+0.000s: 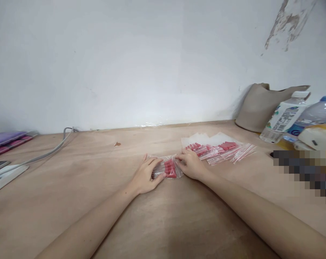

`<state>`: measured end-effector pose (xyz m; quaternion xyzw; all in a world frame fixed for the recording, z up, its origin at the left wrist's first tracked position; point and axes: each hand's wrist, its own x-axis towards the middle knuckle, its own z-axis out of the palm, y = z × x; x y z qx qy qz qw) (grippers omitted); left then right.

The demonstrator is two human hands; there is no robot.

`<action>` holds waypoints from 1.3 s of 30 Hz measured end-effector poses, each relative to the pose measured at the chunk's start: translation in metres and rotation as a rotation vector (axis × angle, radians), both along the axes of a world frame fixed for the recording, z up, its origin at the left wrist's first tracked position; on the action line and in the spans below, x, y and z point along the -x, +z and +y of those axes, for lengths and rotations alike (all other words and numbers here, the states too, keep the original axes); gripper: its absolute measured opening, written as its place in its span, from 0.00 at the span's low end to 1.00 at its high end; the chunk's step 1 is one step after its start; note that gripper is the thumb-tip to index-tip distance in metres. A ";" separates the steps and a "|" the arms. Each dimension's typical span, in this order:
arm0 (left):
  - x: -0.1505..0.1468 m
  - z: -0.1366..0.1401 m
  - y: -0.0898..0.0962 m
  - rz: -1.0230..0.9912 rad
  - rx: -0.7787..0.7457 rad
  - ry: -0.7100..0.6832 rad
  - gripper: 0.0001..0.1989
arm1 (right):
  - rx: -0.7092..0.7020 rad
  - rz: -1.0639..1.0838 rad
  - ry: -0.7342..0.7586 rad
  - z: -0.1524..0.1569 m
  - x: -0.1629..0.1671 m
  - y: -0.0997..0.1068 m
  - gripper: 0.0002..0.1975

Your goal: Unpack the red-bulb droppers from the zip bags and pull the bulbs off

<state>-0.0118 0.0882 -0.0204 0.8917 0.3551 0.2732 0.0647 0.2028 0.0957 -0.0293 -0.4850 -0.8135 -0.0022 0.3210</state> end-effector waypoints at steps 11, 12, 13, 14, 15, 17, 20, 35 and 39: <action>0.002 0.005 -0.002 -0.109 0.241 -0.036 0.24 | 0.273 0.184 0.150 -0.003 0.005 0.014 0.08; 0.002 0.005 -0.003 -0.113 0.252 -0.032 0.25 | 0.303 0.204 0.147 -0.003 0.006 0.014 0.09; 0.003 0.005 -0.003 -0.115 0.260 -0.032 0.25 | 0.339 0.234 0.142 -0.002 0.006 0.013 0.09; 0.003 0.005 -0.003 -0.118 0.264 -0.032 0.25 | 0.379 0.274 0.135 -0.001 0.007 0.011 0.10; 0.003 0.006 -0.003 -0.120 0.266 -0.031 0.26 | 0.421 0.322 0.128 0.000 0.007 0.009 0.10; 0.003 0.006 -0.004 -0.128 0.270 -0.025 0.26 | 0.505 0.421 0.119 0.003 0.008 0.004 0.11; 0.003 0.007 -0.004 -0.133 0.279 -0.014 0.27 | 0.556 0.491 0.123 0.006 0.010 -0.001 0.10; 0.003 0.008 -0.004 -0.175 0.284 -0.082 0.24 | 0.512 0.466 0.124 0.000 0.012 0.001 0.13; 0.003 0.008 -0.004 -0.176 0.268 -0.075 0.23 | 0.515 0.446 0.273 0.002 0.010 0.000 0.08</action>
